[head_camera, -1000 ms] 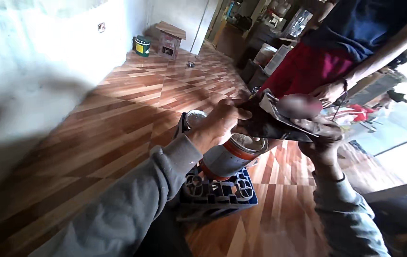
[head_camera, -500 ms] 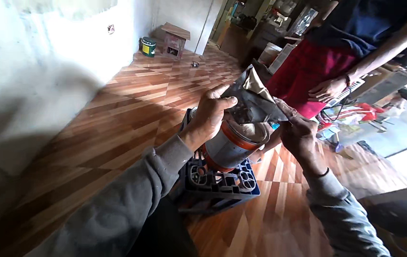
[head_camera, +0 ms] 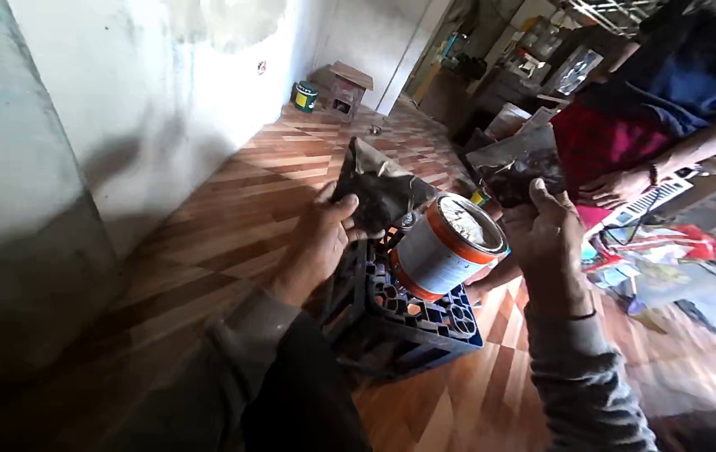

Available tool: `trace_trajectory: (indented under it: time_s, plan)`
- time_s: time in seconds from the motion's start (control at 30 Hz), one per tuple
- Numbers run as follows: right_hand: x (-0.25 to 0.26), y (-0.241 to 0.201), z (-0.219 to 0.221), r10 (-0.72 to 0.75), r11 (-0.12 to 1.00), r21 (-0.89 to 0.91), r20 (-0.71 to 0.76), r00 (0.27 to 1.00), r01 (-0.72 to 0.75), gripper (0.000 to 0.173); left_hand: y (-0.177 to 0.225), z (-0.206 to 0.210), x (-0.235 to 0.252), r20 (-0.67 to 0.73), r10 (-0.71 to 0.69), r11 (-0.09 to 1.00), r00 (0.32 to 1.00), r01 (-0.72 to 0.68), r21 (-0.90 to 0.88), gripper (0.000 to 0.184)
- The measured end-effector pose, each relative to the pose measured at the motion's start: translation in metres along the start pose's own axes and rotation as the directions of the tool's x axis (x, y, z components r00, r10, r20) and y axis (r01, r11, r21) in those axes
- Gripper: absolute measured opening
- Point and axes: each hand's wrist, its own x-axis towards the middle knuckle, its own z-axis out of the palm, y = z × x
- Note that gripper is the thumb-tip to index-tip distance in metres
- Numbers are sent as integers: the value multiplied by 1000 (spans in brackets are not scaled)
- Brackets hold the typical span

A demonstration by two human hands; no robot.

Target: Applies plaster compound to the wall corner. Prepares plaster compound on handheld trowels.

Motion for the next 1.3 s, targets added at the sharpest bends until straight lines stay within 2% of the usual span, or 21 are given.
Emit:
trace_trajectory:
  time_s: [0.1, 0.2, 0.37, 0.5, 0.6, 0.7, 0.77, 0.8, 0.83, 0.9, 0.93, 1.0, 1.1, 1.2, 1.3]
  plan:
    - [-24, 5, 29, -16, 996, 94, 43, 999, 11, 23, -16, 5, -23, 15, -42, 991, 999, 44, -125, 29]
    - [-50, 5, 57, -16, 995, 97, 54, 998, 10, 25, -17, 14, -31, 35, -36, 977, 999, 43, -208, 24]
    - [-88, -1, 85, 36, 997, 63, 119, 992, -43, 19, -1, 24, -32, -54, -87, 975, 995, 74, -208, 17]
    - [-94, 7, 73, -121, 987, -55, 340, 933, 148, 22, 13, 20, -31, -70, -137, 976, 988, 123, -179, 15]
    - [-95, 14, 64, -163, 934, -203, 485, 859, 292, 18, 19, 20, -30, -59, -131, 984, 990, 122, -132, 18]
    - [-97, 19, 62, -183, 797, -389, 575, 798, 463, 15, 32, 19, -26, 0, -81, 995, 997, 81, -53, 22]
    - [-91, 25, 58, -108, 708, -499, 623, 775, 500, 20, 46, 14, -23, 14, -34, 999, 999, 34, -27, 24]
    - [-88, 30, 56, -54, 709, -529, 618, 784, 466, 22, 57, 10, -22, 8, 2, 1000, 1000, -2, -7, 25]
    - [-84, 35, 55, -19, 768, -510, 587, 809, 388, 23, 69, 5, -21, -1, 42, 999, 999, -42, 23, 24]
    - [-81, 46, 56, 30, 943, -311, 431, 902, 117, 21, 90, -16, -22, -25, 109, 988, 994, -106, 111, 24]
    - [-81, 50, 62, 59, 982, -186, 336, 940, 5, 19, 95, -28, -23, -53, 127, 982, 990, -118, 151, 22]
    - [-84, 60, 76, 123, 991, 17, 228, 966, -130, 20, 96, -51, -28, -102, 129, 973, 986, -106, 205, 22]
    - [-93, 83, 101, 197, 961, 156, 199, 960, -229, 17, 85, -75, -43, -108, 76, 971, 991, -49, 235, 28]
    - [-104, 100, 124, 204, 951, 183, 230, 952, -248, 18, 70, -82, -53, -125, 59, 977, 990, -31, 211, 29]
    - [-113, 107, 136, 205, 947, 179, 300, 932, -266, 17, 56, -87, -52, -215, 67, 987, 974, -32, 159, 27]
